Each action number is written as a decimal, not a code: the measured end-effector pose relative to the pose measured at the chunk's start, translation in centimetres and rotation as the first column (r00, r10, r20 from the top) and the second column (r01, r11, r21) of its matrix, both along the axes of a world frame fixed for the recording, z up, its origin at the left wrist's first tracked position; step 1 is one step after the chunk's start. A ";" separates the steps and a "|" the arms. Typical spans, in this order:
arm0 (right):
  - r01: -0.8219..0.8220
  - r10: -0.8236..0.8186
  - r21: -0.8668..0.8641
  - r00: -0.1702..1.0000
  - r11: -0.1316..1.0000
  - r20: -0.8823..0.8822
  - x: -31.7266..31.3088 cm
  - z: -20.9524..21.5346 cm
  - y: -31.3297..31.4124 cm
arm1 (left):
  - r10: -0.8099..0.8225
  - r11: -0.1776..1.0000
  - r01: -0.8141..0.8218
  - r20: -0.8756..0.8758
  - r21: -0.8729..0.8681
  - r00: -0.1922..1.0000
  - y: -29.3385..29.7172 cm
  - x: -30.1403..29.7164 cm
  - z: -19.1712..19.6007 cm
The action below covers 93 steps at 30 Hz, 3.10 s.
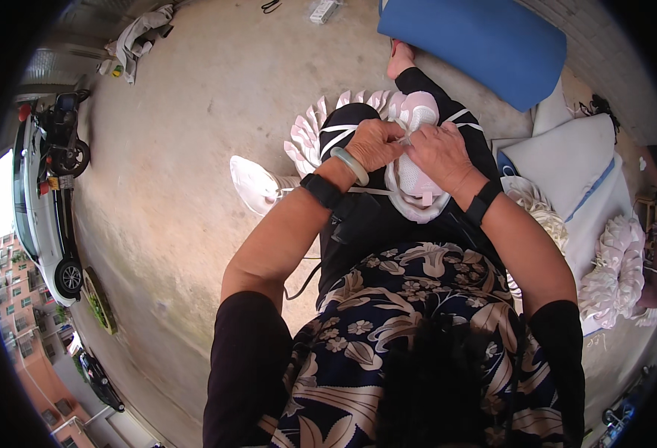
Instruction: The recorder is lacing a pink and white shoe while sitting on a tiled floor.
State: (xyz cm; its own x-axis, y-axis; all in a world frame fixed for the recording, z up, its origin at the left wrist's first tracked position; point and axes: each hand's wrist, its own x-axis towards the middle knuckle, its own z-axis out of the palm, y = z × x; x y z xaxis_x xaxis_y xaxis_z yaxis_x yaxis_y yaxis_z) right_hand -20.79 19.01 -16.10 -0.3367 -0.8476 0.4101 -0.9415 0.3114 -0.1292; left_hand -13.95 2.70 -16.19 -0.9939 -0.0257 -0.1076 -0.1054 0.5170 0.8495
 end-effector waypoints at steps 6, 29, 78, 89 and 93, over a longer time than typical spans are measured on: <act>0.063 -0.040 0.338 0.996 0.939 -0.074 0.4 1.8 -0.8 | 0.100 0.994 -0.101 -0.045 -0.029 0.994 1.0 1.1 -0.2; 0.493 0.401 -0.487 0.277 0.720 0.873 -4.1 9.1 13.4 | -0.268 0.925 0.230 -0.089 -0.302 0.959 3.3 9.2 4.1; 0.269 -0.108 -0.044 0.526 0.962 0.844 -2.8 -1.7 3.2 | 0.151 0.715 -0.149 -0.058 -0.683 0.987 7.3 -3.3 -0.3; 0.470 0.127 -0.145 0.069 0.871 0.989 -2.4 0.8 7.0 | -0.028 0.681 -0.021 -0.054 -0.732 0.998 6.3 -0.6 3.7; 0.546 0.262 -0.180 -0.075 0.818 0.962 -2.6 1.0 13.6 | -0.046 0.591 -0.018 -0.056 -0.806 0.997 3.0 5.8 6.0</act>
